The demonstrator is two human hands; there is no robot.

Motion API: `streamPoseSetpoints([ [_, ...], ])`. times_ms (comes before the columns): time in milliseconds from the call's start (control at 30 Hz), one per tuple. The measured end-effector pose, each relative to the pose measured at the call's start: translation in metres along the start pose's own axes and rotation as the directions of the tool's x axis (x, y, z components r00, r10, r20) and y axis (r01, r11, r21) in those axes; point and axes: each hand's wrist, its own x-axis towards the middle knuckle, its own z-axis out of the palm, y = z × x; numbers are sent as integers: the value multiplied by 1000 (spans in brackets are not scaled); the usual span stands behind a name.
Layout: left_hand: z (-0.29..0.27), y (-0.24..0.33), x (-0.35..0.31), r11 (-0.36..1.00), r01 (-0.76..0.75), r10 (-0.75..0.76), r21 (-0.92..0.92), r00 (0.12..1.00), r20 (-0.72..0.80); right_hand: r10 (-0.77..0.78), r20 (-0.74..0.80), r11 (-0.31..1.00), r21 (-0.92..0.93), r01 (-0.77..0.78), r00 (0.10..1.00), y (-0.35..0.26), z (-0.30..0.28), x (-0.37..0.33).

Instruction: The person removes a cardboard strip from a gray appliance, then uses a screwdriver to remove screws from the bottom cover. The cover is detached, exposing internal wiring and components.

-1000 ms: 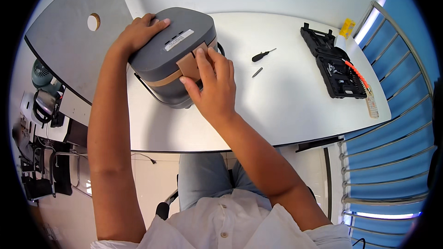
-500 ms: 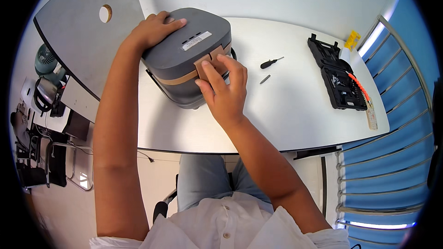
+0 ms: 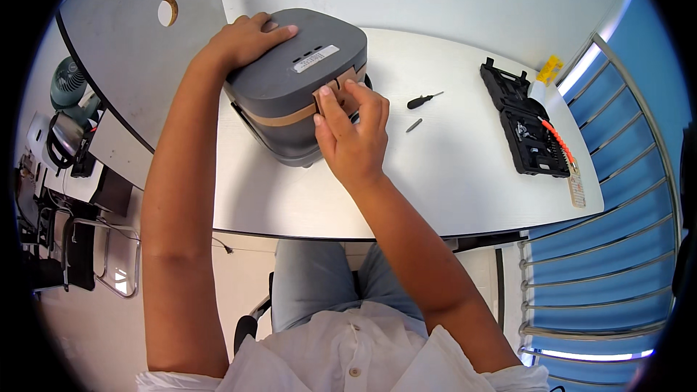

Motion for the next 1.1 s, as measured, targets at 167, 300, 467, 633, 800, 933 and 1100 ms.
streamPoseSetpoints([
  [167, -4, -1, -1, 999, 25, -25, 29, 1000, 13, 91, 6, 995, 40, -91, 996, -8, 0, 0],
  [300, -1, 0, -4, 997, 50, -48, 67, 999, -22, 239, 28, 950, 202, -239, 971, -10, 0, 7],
  [467, -3, 8, -8, 993, 85, -84, 79, 996, -14, 390, 15, 873, 313, -374, 921, -17, -1, 17],
  [633, -4, 5, -10, 992, 95, -93, 80, 995, -31, 546, 178, 719, 403, -567, 819, -16, -5, 22],
  [800, -5, 9, -10, 992, 96, -95, 85, 995, -20, 518, 176, 764, 345, -545, 837, -13, -4, 16],
  [933, -6, 11, -13, 998, 52, -52, 46, 999, -9, 491, 169, 789, 331, -518, 855, -15, 0, 14],
  [1100, -3, 3, -7, 998, 32, -31, 50, 999, -23, 526, 267, 730, 344, -590, 807, -15, -3, 15],
])
